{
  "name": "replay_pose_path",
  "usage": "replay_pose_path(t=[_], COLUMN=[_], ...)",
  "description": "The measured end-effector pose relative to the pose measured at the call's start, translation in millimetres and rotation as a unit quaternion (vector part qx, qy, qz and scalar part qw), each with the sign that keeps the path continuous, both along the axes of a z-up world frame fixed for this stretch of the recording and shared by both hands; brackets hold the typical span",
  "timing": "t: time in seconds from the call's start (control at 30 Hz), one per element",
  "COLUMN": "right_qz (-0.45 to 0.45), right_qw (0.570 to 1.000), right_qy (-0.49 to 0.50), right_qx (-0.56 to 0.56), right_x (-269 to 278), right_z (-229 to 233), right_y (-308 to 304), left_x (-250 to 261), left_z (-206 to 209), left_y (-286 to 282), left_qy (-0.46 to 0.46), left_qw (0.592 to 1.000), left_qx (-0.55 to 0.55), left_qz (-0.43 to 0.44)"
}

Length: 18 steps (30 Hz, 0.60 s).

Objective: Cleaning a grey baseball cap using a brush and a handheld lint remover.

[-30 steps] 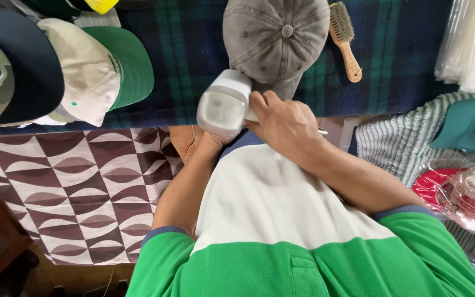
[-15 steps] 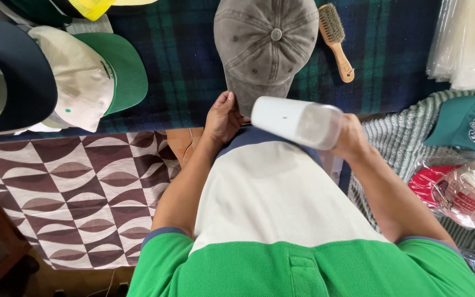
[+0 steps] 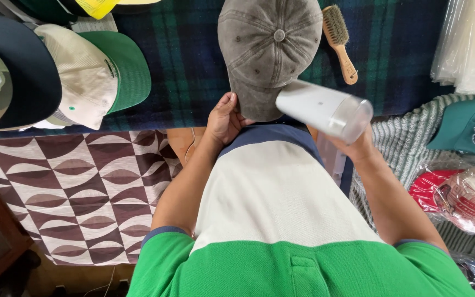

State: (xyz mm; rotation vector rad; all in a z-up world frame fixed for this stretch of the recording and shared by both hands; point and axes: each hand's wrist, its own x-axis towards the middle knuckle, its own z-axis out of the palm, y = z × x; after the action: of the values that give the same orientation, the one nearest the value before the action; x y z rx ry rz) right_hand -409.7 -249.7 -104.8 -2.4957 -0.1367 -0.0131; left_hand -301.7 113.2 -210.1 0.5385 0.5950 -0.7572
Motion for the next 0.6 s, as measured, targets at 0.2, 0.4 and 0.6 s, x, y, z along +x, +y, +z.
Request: replay_pose_path(t=[0.2,0.4,0.6], right_qz=[0.054,0.111,0.149], right_qw=[0.990,0.963,0.959], right_qy=[0.069,0.118,0.092], right_qx=[-0.110,-0.216,-0.223], right_x=[21.7,94.6,128.8], right_z=[52.6,106.5,121.9], right_y=[53.0,161.1,191.3], left_x=[-2.9,-14.8,-14.3], left_z=[-14.0,-59.8,-71.5], left_y=[5.8,6.6,5.0], left_qy=[0.018,0.042,0.030], left_qw=[0.999,0.998,0.999], left_qx=[-0.049,-0.042,-0.012], left_qz=[-0.008,0.011,0.019])
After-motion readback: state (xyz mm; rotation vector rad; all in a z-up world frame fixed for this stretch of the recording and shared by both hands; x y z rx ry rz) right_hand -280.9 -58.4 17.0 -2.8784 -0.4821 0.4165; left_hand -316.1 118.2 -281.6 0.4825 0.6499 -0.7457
